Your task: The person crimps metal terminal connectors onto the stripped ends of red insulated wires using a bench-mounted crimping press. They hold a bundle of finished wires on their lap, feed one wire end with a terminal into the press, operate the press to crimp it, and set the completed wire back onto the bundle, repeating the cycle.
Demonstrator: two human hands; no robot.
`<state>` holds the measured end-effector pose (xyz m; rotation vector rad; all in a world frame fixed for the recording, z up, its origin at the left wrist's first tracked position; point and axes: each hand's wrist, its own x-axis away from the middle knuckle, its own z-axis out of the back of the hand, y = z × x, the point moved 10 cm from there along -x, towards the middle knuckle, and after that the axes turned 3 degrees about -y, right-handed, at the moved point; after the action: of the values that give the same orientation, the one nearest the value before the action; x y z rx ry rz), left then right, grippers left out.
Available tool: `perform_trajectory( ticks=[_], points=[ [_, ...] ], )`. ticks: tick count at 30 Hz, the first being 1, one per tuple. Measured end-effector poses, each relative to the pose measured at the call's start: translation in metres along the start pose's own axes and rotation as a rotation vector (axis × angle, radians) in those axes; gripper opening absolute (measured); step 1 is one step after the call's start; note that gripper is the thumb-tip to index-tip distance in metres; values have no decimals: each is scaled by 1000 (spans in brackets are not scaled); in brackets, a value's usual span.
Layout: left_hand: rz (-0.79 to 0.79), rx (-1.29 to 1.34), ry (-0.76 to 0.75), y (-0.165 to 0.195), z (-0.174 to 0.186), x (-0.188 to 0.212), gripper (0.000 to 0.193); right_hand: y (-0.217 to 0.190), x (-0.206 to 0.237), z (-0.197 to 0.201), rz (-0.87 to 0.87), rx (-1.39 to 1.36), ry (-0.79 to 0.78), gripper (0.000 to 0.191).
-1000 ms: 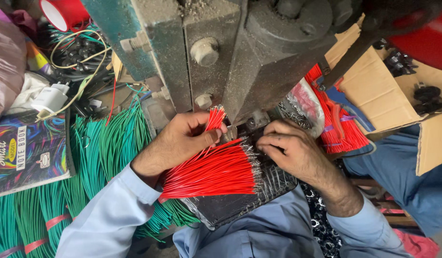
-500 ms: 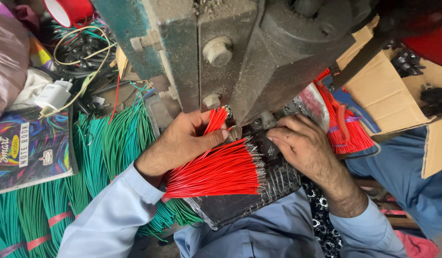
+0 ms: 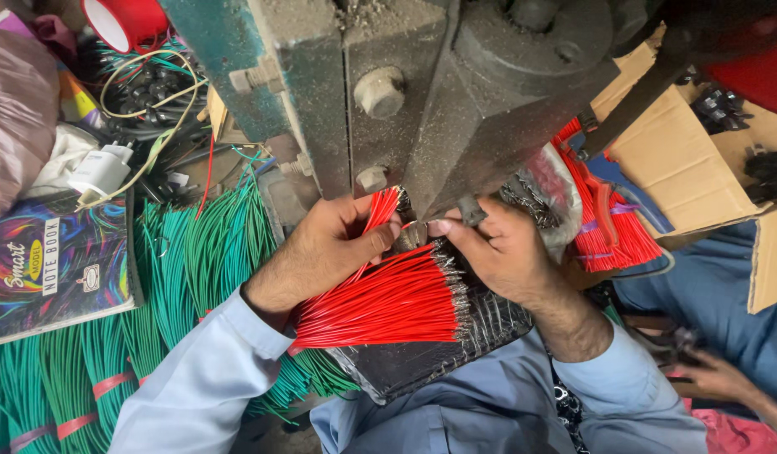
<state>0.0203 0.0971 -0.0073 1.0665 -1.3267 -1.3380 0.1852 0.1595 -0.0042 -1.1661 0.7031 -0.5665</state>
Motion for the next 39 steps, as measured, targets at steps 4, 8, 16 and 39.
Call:
perform_trajectory(
  ticks=[4, 8, 16, 39],
  points=[
    [-11, -56, 18, 2, 2, -1, 18, 3, -7, 4, 83, 145, 46, 8],
    [14, -66, 30, 1, 2, -1, 19, 14, -11, 4, 74, 137, 44, 8],
    [13, -10, 4, -5, -1, -3, 17, 4, -11, 3, 193, 204, 8, 8],
    [65, 68, 31, -14, 5, -4, 20, -22, 22, 14, 34, 772, -296, 14]
  ],
)
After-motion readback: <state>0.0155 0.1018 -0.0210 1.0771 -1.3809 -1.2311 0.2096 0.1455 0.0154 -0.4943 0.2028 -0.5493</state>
